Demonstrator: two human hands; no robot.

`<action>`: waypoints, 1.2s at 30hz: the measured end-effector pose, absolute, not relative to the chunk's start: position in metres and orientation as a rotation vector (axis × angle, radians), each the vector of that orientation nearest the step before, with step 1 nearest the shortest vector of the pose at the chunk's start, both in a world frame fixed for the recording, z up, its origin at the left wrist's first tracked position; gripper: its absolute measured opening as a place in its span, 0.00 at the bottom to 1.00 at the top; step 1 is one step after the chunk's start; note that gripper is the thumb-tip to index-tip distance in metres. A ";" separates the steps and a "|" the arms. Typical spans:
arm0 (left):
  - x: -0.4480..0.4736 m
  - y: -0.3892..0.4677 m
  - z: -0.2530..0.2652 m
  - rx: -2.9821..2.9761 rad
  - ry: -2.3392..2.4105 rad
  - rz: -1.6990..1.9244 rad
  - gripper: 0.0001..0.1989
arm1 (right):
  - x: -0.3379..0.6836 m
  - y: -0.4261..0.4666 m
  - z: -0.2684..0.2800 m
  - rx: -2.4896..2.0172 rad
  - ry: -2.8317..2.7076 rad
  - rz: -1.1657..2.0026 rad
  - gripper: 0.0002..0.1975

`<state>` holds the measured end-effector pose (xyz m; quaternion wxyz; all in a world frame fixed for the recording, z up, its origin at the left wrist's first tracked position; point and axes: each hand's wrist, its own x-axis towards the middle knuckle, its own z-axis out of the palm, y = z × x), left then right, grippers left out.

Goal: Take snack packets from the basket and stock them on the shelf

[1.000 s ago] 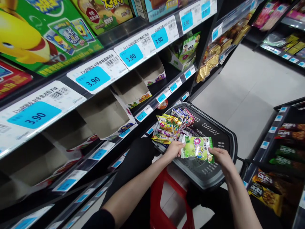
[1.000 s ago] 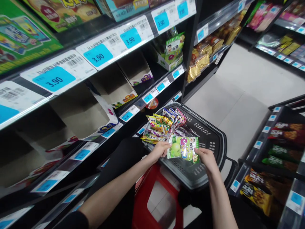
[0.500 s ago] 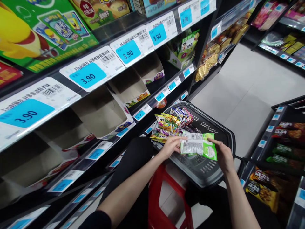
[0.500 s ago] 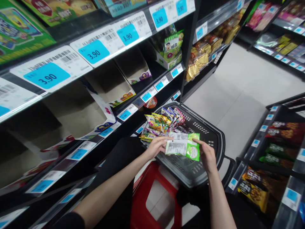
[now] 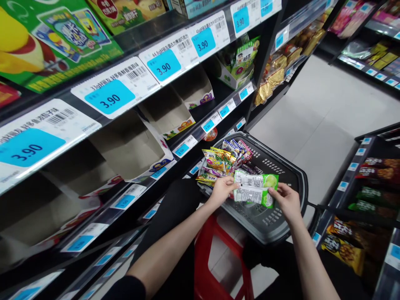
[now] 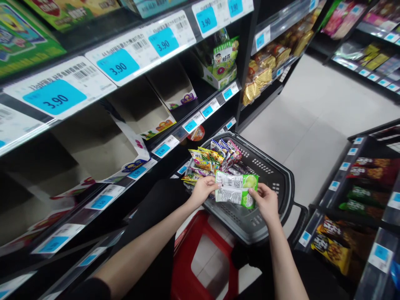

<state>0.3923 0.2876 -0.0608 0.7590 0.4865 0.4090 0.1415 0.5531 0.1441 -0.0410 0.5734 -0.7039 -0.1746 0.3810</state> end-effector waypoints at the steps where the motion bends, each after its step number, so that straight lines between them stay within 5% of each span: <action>1: 0.392 0.287 -0.061 1.065 0.894 0.312 0.16 | 0.553 0.144 -0.041 -1.648 -0.414 0.885 0.11; 13: 0.387 0.295 -0.047 1.465 0.754 0.586 0.02 | 0.563 0.134 -0.036 -1.739 -0.596 0.748 0.07; 20: 0.390 0.291 -0.053 1.018 0.854 0.466 0.09 | 0.555 0.137 -0.025 -1.622 -0.682 0.726 0.10; 23: 0.394 0.286 -0.059 0.936 0.909 0.519 0.22 | 0.548 0.142 -0.031 -1.705 -0.465 0.629 0.14; 25: 0.395 0.283 -0.062 0.838 0.886 0.488 0.33 | 0.548 0.143 -0.036 -1.694 -0.295 0.747 0.26; 27: 0.396 0.280 -0.063 0.791 0.849 0.369 0.35 | 0.551 0.139 -0.042 -1.636 -0.189 1.101 0.27; 31: 0.392 0.272 -0.066 1.006 0.815 0.045 0.21 | 0.561 0.125 -0.053 -1.673 -0.265 1.514 0.19; 36: 0.380 0.262 -0.066 1.831 0.775 -0.378 0.11 | 0.582 0.130 -0.071 -2.541 -0.879 0.931 0.14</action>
